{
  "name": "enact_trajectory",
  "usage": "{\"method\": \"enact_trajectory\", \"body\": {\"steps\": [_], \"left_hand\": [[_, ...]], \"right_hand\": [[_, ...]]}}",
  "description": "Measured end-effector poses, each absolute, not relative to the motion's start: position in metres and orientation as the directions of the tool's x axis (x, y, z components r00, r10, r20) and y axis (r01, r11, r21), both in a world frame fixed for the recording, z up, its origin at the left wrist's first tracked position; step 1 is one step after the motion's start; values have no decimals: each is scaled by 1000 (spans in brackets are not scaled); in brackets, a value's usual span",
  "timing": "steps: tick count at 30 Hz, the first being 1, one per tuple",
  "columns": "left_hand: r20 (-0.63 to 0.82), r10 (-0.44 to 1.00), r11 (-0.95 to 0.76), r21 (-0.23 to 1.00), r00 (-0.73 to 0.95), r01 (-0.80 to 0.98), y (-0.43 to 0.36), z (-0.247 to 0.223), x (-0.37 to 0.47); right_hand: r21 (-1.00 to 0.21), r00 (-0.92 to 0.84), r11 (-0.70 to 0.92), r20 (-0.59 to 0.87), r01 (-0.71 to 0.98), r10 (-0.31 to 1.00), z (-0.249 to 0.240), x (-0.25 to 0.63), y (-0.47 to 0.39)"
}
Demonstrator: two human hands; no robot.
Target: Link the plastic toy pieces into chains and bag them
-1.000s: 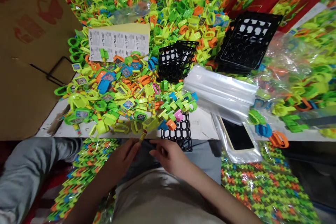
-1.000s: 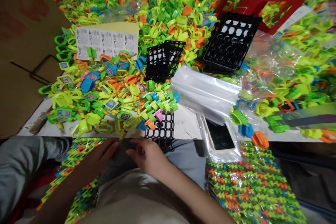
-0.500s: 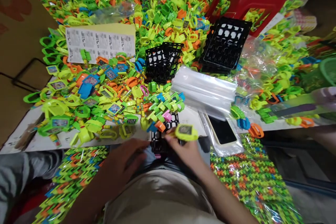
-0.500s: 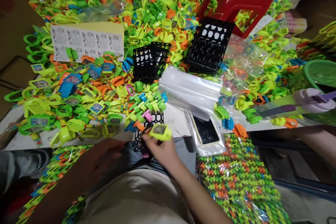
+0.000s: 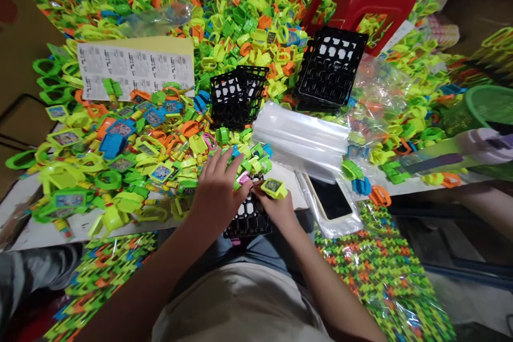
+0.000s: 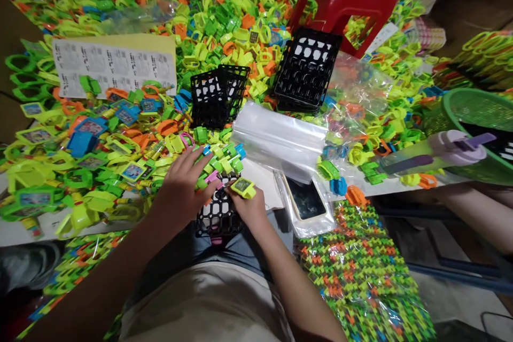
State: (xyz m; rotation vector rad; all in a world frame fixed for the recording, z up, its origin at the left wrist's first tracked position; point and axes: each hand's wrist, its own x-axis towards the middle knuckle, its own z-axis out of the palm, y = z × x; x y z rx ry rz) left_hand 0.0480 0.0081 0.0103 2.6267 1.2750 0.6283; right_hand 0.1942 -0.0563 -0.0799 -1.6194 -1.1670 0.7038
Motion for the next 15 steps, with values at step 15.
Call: {"method": "enact_trajectory", "body": {"steps": [15], "left_hand": [[230, 769, -638, 335, 597, 693, 11, 7, 50]], "right_hand": [[-529, -21, 42, 46, 847, 999, -64, 192, -40]]}}
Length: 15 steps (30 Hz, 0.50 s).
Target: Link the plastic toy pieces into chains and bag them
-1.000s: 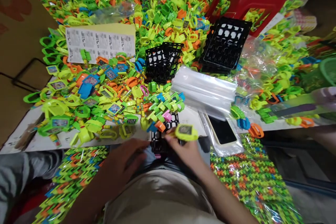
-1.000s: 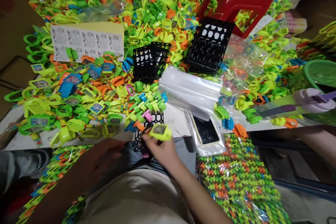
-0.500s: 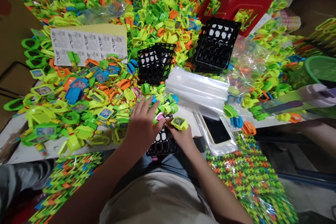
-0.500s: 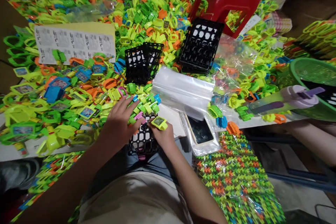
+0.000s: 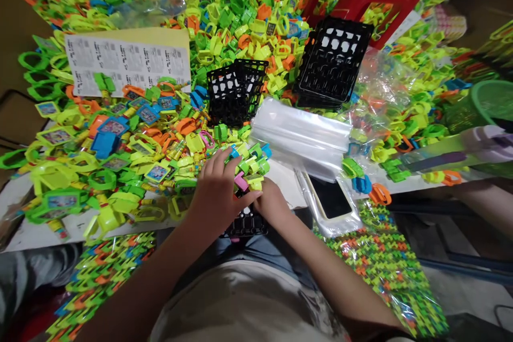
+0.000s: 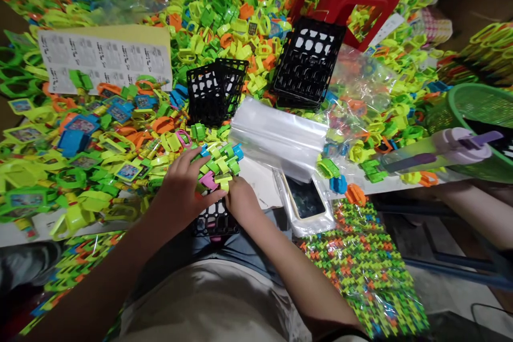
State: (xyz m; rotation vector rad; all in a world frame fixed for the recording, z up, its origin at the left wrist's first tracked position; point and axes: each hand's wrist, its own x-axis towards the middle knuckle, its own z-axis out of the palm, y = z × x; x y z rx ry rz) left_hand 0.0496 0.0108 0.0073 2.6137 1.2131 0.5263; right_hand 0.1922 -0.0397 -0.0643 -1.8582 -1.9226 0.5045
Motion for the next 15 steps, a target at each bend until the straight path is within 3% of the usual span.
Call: {"method": "enact_trajectory", "body": {"steps": [7, 15], "left_hand": [[218, 791, -612, 302, 572, 731, 10, 11, 59], [225, 784, -619, 235, 578, 749, 10, 10, 59]], "right_hand": [[-535, -137, 113, -5, 837, 991, -49, 194, -32], [-590, -288, 253, 36, 767, 957, -46, 205, -25]]}}
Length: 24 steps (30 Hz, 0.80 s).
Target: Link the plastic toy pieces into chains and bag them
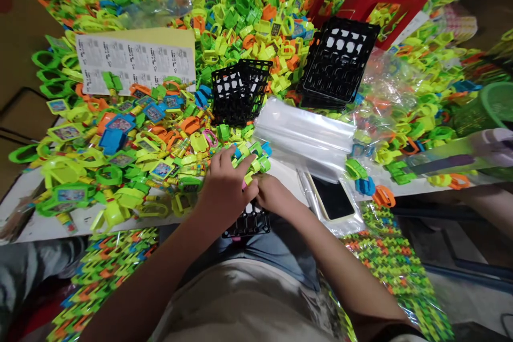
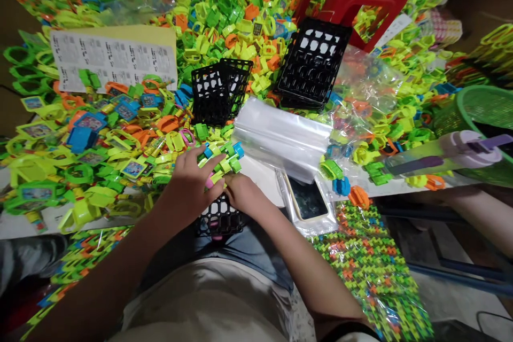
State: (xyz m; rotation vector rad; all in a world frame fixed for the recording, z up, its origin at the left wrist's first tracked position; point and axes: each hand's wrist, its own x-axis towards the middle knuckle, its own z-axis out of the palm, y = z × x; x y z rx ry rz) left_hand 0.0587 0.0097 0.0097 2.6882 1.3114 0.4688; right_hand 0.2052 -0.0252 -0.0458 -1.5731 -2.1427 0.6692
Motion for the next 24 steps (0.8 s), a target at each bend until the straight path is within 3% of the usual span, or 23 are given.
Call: {"method": "enact_trajectory", "body": {"steps": [5, 10, 14, 16, 20, 22, 24], "left_hand": [[246, 774, -631, 234, 583, 740, 10, 13, 60], [243, 799, -598, 226, 550, 769, 6, 17, 62], [296, 788, -615, 343, 540, 710, 14, 18, 42], [299, 860, -505, 393, 413, 768, 22, 20, 22], [6, 996, -92, 308, 94, 947, 35, 23, -14], [-143, 989, -15, 220, 47, 975, 39, 22, -21], [-191, 981, -10, 172, 43, 985, 43, 17, -19]], "right_hand": [[-587, -145, 135, 30, 798, 989, -54, 199, -31], [-665, 30, 50, 109, 745, 994, -72, 190, -42], [-704, 26, 88, 150, 705, 988, -77, 192, -45], [-706, 34, 78, 143, 704, 989, -78, 195, -46], [-712, 102, 39, 155, 701, 983, -81, 197, -44], [-713, 118, 41, 172, 700, 978, -81, 197, -43], [-715, 117, 63, 199, 696, 973, -79, 197, -44]]}}
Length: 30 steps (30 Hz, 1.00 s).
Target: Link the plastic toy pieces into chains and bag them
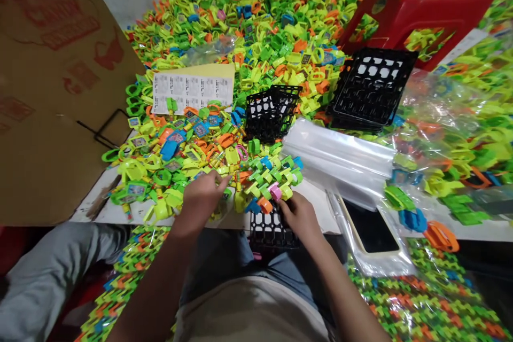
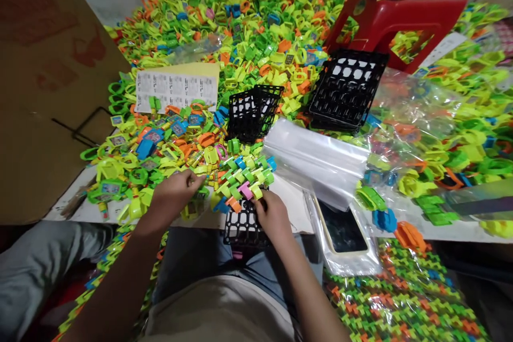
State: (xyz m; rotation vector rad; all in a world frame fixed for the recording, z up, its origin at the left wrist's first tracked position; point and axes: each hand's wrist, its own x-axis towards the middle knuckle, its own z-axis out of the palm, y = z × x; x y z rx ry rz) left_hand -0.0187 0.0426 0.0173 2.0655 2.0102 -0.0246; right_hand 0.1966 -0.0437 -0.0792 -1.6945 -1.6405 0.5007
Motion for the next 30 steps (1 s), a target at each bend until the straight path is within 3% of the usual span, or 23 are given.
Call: {"method": "enact_trajectory", "body": {"steps": [6, 11, 14, 17, 19, 23, 30], "left_hand": [[-235, 968, -57, 142, 90, 988, 52, 15, 1], [64, 998, -43, 392, 19, 919, 14, 40, 2], [115, 928, -368, 419, 353, 830, -22, 41, 9], [220, 731, -678, 339, 646, 652, -45, 35, 21], [260, 669, -741, 312, 696, 595, -45, 32, 29], [330, 678, -735, 287, 657, 614, -16, 32, 44], [314, 685, -726, 211, 658, 655, 12, 13, 70]], "right_hand": [[-771, 222, 84, 283, 631, 933, -59, 200, -64], [-917, 308, 54, 188, 395, 933, -33, 183, -95], [-990, 245, 49, 80, 129, 966, -16, 168, -106], [-1000, 231, 11, 5, -24, 973, -10, 169, -105], [-999, 298, -28, -34, -23, 954, -14, 180, -98], [-985, 419, -119, -57, 122, 906, -41, 210, -74], [-932, 342, -107, 20, 347, 939, -71, 215, -50]]}}
